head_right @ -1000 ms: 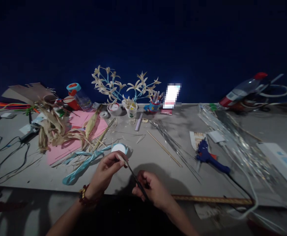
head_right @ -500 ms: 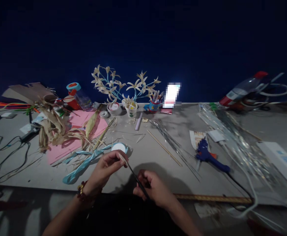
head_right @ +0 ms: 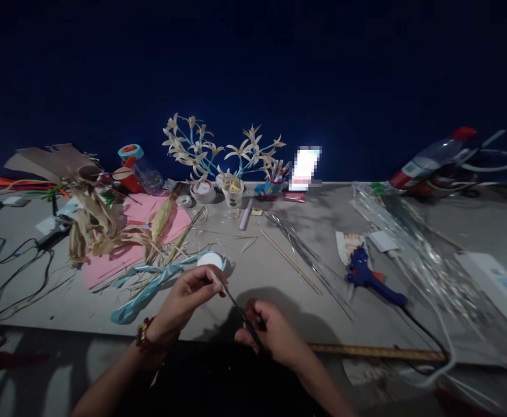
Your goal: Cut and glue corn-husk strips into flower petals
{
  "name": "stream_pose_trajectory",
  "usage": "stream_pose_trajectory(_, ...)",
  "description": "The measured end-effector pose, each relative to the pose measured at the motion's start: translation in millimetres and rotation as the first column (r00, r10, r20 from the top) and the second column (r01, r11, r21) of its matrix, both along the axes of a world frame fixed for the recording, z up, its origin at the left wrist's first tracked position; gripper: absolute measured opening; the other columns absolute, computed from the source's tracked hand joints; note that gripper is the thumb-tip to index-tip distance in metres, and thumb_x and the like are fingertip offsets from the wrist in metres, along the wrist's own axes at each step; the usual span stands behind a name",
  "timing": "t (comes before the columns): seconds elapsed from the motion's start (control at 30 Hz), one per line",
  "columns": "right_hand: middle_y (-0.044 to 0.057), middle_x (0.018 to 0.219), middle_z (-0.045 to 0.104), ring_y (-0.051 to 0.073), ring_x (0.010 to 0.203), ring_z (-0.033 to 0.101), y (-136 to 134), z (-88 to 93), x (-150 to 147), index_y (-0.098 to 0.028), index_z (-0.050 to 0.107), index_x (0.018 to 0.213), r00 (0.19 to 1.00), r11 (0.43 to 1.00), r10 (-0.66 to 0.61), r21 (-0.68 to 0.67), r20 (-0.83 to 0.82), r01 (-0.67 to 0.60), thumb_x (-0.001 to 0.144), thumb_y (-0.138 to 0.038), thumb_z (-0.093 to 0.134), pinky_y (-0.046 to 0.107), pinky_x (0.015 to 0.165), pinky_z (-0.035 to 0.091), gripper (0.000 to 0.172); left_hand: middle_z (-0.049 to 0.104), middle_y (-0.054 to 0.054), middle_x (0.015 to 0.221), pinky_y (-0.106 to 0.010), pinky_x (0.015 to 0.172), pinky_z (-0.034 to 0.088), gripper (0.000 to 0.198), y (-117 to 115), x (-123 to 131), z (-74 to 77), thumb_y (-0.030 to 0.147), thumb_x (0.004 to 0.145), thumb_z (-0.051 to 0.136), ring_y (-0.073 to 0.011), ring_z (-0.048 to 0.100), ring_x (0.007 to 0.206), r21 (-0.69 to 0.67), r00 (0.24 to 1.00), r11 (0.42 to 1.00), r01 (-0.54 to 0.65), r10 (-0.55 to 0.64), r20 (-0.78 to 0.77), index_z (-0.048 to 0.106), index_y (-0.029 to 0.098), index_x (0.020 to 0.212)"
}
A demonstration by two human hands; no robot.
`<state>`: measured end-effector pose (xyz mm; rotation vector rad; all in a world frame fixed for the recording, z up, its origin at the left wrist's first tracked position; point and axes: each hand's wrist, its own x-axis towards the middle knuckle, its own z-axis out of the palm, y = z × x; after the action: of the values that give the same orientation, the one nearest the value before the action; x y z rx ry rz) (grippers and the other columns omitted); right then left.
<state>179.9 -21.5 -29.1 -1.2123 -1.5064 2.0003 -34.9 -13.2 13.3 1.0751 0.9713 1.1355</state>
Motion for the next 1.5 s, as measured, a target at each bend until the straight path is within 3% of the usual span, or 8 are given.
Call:
stream_pose_trajectory(0.6, -0.010, 0.052, 0.043, 0.006, 0.046, 0.034, 3.2, 7.4, -0.2, -0.024, 0.033, 0.064, 1.000, 1.000, 0.024, -0.019, 0.013, -0.024, 0.064, -0.059, 0.084, 0.022, 0.047, 0.025, 0.062, 0.063, -0.004, 0.074, -0.028, 0.070, 0.044, 0.029, 3.7, -2.4, 6.0, 0.038, 0.084, 0.073, -0.0158, 0.056, 0.071, -0.005, 0.996, 0.997, 0.083, -0.083, -0.032, 0.060, 0.016, 0.071)
stream_pose_trajectory(0.83, -0.010, 0.053, 0.042, 0.006, 0.045, 0.034, 1.8, 1.0, 1.5, -0.024, 0.033, 0.065, 1.000, 1.000, 0.015, -0.001, 0.024, -0.015, 0.063, -0.062, 0.084, 0.022, 0.046, 0.024, 0.063, 0.063, -0.005, 0.075, -0.028, 0.071, 0.044, 0.027, 3.9, -4.2, 5.8, 0.036, 0.085, 0.072, -0.0158, 0.057, 0.072, -0.001, 0.993, 0.995, 0.102, -0.102, -0.058, 0.061, 0.015, 0.072)
stream_pose_trajectory(1.07, -0.008, 0.059, 0.046, 0.007, 0.049, 0.036, 2.8, 7.5, 1.6, -0.024, 0.036, 0.066, 1.000, 0.999, 0.030, -0.035, 0.006, -0.030, 0.060, -0.068, 0.082, 0.022, 0.047, 0.026, 0.064, 0.063, -0.004, 0.075, -0.028, 0.071, 0.044, 0.026, 5.4, -5.1, 8.1, 0.035, 0.085, 0.071, -0.0154, 0.057, 0.072, -0.018, 0.988, 0.990, 0.137, -0.138, -0.070, 0.059, 0.016, 0.072)
stream_pose_trajectory(1.5, -0.010, 0.054, 0.040, 0.007, 0.048, 0.033, 3.5, -3.8, 4.1, -0.024, 0.035, 0.065, 0.997, 0.999, 0.016, 0.046, 0.070, -0.020, 0.065, -0.061, 0.083, 0.022, 0.047, 0.024, 0.060, 0.064, -0.004, 0.076, -0.027, 0.072, 0.044, 0.024, 7.4, -6.7, 6.9, 0.032, 0.086, 0.069, -0.0144, 0.058, 0.073, -0.026, 0.981, 0.986, 0.163, -0.165, -0.101, 0.059, 0.015, 0.071)
